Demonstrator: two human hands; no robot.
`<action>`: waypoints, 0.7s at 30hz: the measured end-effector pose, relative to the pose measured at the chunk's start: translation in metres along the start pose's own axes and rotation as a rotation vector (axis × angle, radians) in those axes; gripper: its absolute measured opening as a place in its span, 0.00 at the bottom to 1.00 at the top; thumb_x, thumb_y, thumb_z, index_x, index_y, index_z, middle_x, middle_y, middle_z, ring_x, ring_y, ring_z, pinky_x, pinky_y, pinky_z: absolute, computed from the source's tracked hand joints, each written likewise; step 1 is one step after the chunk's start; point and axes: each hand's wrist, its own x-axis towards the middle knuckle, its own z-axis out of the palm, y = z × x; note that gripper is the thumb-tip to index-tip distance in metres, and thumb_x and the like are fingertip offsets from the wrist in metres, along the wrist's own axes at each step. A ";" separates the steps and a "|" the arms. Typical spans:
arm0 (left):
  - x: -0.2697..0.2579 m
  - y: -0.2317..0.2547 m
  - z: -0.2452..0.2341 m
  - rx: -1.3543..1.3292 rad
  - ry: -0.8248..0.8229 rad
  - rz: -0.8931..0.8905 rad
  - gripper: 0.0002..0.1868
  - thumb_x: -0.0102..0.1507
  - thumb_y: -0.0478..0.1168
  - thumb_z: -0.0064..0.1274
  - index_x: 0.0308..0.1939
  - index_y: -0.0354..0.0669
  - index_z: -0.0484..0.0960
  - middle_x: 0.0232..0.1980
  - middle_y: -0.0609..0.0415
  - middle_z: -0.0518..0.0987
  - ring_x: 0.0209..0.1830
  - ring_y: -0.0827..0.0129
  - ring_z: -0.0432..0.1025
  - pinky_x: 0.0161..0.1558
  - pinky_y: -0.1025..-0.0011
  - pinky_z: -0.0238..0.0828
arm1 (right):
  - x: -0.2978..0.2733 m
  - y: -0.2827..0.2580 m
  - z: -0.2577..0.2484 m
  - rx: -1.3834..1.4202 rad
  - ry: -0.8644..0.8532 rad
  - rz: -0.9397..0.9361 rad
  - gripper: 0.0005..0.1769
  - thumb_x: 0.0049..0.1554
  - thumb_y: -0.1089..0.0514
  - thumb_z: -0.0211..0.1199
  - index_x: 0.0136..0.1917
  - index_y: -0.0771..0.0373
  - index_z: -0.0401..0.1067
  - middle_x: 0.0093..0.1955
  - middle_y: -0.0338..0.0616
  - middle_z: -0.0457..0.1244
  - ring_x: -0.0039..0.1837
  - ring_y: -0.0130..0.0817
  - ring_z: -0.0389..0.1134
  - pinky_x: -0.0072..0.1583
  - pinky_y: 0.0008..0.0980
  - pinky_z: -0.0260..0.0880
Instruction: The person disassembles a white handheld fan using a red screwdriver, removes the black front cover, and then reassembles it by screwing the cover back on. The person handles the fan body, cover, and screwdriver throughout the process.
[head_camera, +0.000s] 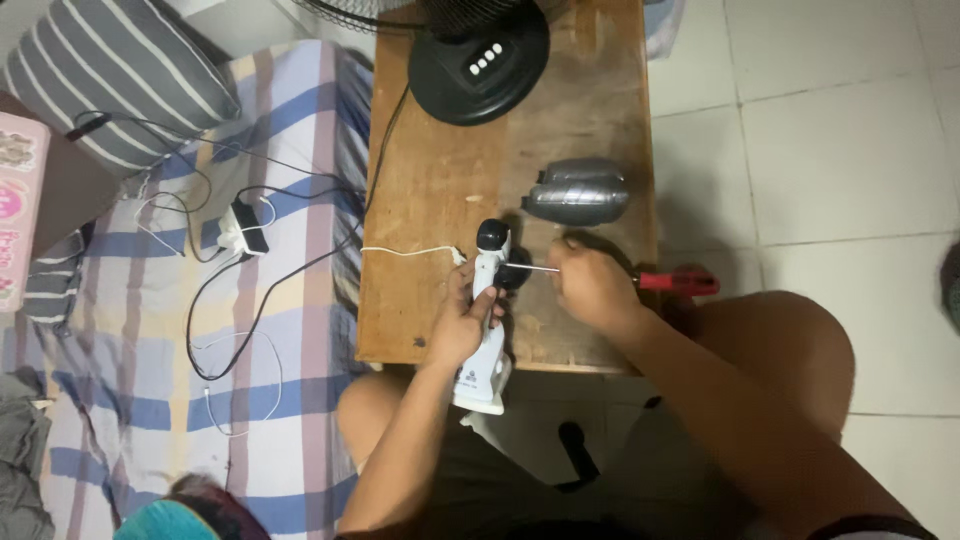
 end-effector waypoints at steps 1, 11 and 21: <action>0.001 0.000 -0.002 -0.035 -0.006 -0.001 0.25 0.69 0.31 0.46 0.70 0.40 0.60 0.45 0.51 0.79 0.33 0.74 0.71 0.35 0.74 0.73 | 0.004 -0.004 -0.001 0.052 -0.026 0.038 0.15 0.43 0.64 0.65 0.46 0.64 0.73 0.40 0.50 0.69 0.44 0.48 0.73 0.48 0.47 0.71; -0.018 0.013 -0.012 -0.109 0.002 0.015 0.25 0.70 0.32 0.46 0.70 0.39 0.60 0.48 0.51 0.78 0.37 0.73 0.73 0.38 0.74 0.75 | 0.029 -0.039 0.034 0.738 -0.029 0.107 0.09 0.57 0.57 0.67 0.45 0.66 0.80 0.37 0.44 0.72 0.40 0.31 0.74 0.45 0.31 0.72; -0.037 0.037 0.000 0.017 0.055 0.079 0.23 0.70 0.33 0.46 0.68 0.39 0.61 0.52 0.51 0.79 0.38 0.75 0.73 0.40 0.74 0.76 | 0.016 -0.035 0.056 1.247 -0.108 0.323 0.10 0.59 0.60 0.66 0.48 0.71 0.79 0.42 0.44 0.72 0.44 0.25 0.71 0.50 0.26 0.72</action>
